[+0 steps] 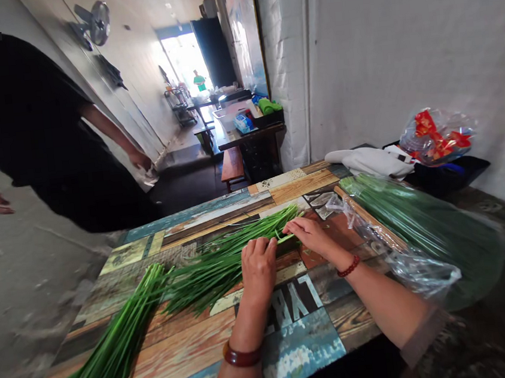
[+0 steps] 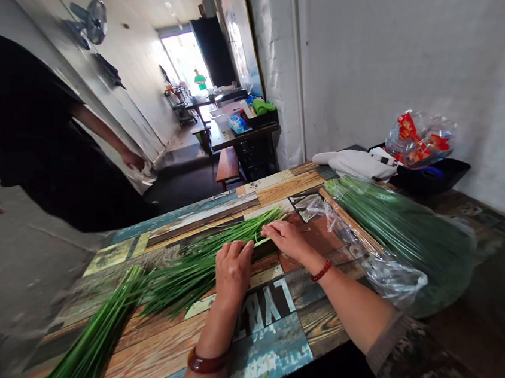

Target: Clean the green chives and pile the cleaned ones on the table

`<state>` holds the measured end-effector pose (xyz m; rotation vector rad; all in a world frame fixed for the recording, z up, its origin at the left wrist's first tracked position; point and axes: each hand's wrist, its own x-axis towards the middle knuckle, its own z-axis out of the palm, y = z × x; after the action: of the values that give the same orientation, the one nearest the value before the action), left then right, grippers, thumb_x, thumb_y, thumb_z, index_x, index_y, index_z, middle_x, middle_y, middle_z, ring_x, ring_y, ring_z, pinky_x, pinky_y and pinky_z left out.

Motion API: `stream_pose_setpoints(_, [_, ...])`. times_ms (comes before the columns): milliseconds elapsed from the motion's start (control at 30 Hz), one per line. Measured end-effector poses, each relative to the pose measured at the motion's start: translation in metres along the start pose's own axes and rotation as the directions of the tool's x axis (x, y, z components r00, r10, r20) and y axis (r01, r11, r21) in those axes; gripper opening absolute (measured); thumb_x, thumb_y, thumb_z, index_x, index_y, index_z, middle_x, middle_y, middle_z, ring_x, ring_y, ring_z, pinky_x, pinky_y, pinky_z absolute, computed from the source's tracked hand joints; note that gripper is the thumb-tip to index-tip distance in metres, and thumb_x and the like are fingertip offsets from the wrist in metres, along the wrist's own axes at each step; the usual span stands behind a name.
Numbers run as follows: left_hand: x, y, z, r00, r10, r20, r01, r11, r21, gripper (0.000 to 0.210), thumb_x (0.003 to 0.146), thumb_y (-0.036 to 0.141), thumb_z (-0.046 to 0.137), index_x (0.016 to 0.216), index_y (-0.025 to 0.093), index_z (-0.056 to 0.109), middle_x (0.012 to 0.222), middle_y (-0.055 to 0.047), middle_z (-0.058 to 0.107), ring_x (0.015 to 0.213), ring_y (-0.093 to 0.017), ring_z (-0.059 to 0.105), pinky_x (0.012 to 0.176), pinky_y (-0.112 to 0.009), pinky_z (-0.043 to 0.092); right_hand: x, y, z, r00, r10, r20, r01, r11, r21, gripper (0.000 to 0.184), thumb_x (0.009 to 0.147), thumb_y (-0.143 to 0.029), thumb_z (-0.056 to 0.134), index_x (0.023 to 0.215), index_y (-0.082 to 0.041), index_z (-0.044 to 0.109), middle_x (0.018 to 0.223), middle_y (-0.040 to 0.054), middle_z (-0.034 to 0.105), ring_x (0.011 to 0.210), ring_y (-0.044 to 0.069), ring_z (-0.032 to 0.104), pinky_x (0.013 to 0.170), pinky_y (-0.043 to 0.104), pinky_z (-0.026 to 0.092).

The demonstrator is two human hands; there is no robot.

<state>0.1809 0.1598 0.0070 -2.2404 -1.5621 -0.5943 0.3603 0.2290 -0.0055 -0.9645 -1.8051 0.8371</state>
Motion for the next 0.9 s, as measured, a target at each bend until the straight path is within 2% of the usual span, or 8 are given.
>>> stream_pose_setpoints(133, [0.000, 0.002, 0.000, 1.000, 0.015, 0.010, -0.015, 1.000, -0.008, 0.024, 0.092, 0.021, 0.048, 0.112, 0.024, 0.062, 0.096, -0.008, 0.061, 0.088, -0.021, 0.050, 0.074, -0.035, 0.037, -0.001, 0.001, 0.003, 0.997, 0.011, 0.078, -0.010, 1.000, -0.012, 0.041, 0.095, -0.042, 0.043, 0.078, -0.017, 0.071, 0.079, 0.0051, 0.072, 0.075, 0.018, 0.063, 0.071, 0.028, 0.045])
stream_pose_setpoints(233, [0.000, 0.003, 0.001, 0.999, 0.032, 0.016, -0.032, 0.999, -0.012, 0.024, 0.092, 0.021, 0.048, 0.112, 0.024, 0.061, 0.097, -0.007, 0.061, 0.088, -0.021, 0.050, 0.076, -0.036, 0.037, -0.002, -0.001, 0.004, 0.993, -0.002, 0.118, 0.002, 1.000, 0.004, 0.034, 0.091, -0.038, 0.050, 0.073, -0.016, 0.069, 0.073, 0.0022, 0.069, 0.069, 0.015, 0.060, 0.065, 0.025, 0.043])
stream_pose_setpoints(433, [0.000, 0.003, 0.003, 0.999, 0.043, 0.003, -0.043, 0.998, -0.048, 0.022, 0.091, 0.021, 0.050, 0.111, 0.025, 0.060, 0.099, -0.006, 0.064, 0.091, -0.022, 0.052, 0.077, -0.036, 0.037, -0.003, -0.006, 0.004, 0.990, 0.064, 0.123, -0.070, 0.997, 0.043, 0.023, 0.083, -0.029, 0.056, 0.070, -0.016, 0.068, 0.070, 0.0005, 0.066, 0.067, 0.014, 0.057, 0.065, 0.025, 0.042])
stream_pose_setpoints(600, [0.000, 0.004, 0.006, 0.999, 0.030, 0.027, -0.029, 0.998, -0.047, 0.021, 0.094, 0.020, 0.044, 0.108, 0.022, 0.059, 0.094, -0.006, 0.065, 0.085, -0.020, 0.056, 0.078, -0.035, 0.037, -0.001, -0.002, 0.003, 0.993, 0.066, 0.102, -0.073, 0.995, 0.066, 0.031, 0.086, -0.037, 0.055, 0.066, -0.016, 0.066, 0.064, -0.0007, 0.062, 0.063, 0.013, 0.055, 0.061, 0.024, 0.041])
stream_pose_setpoints(733, [0.000, 0.002, 0.010, 0.998, -0.059, 0.019, 0.062, 0.984, -0.166, 0.023, 0.095, 0.019, 0.037, 0.104, 0.019, 0.059, 0.087, -0.005, 0.064, 0.082, -0.018, 0.058, 0.073, -0.031, 0.039, 0.001, 0.003, 0.000, 0.995, 0.100, 0.024, -0.103, 0.977, 0.185, 0.040, 0.091, -0.046, 0.048, 0.070, -0.017, 0.066, 0.067, 0.0006, 0.063, 0.070, 0.016, 0.059, 0.066, 0.026, 0.046])
stream_pose_setpoints(833, [0.000, -0.001, 0.012, 0.988, -0.153, 0.008, 0.146, 0.926, -0.348, 0.022, 0.095, 0.021, 0.037, 0.102, 0.018, 0.058, 0.091, -0.006, 0.065, 0.084, -0.017, 0.059, 0.073, -0.028, 0.042, 0.002, 0.002, -0.001, 0.995, 0.100, -0.004, -0.095, 0.951, 0.293, 0.033, 0.092, -0.044, 0.048, 0.085, -0.018, 0.069, 0.083, 0.0031, 0.069, 0.083, 0.017, 0.063, 0.077, 0.029, 0.049])
stream_pose_setpoints(900, [0.001, -0.002, 0.011, 0.978, -0.209, 0.022, 0.196, 0.865, -0.461, 0.022, 0.094, 0.022, 0.037, 0.101, 0.019, 0.057, 0.089, -0.004, 0.065, 0.081, -0.015, 0.059, 0.074, -0.027, 0.044, 0.001, -0.001, 0.001, 0.999, 0.042, 0.003, -0.041, 0.951, 0.306, 0.026, 0.091, -0.038, 0.051, 0.095, -0.019, 0.068, 0.095, 0.0047, 0.069, 0.092, 0.017, 0.063, 0.084, 0.030, 0.049])
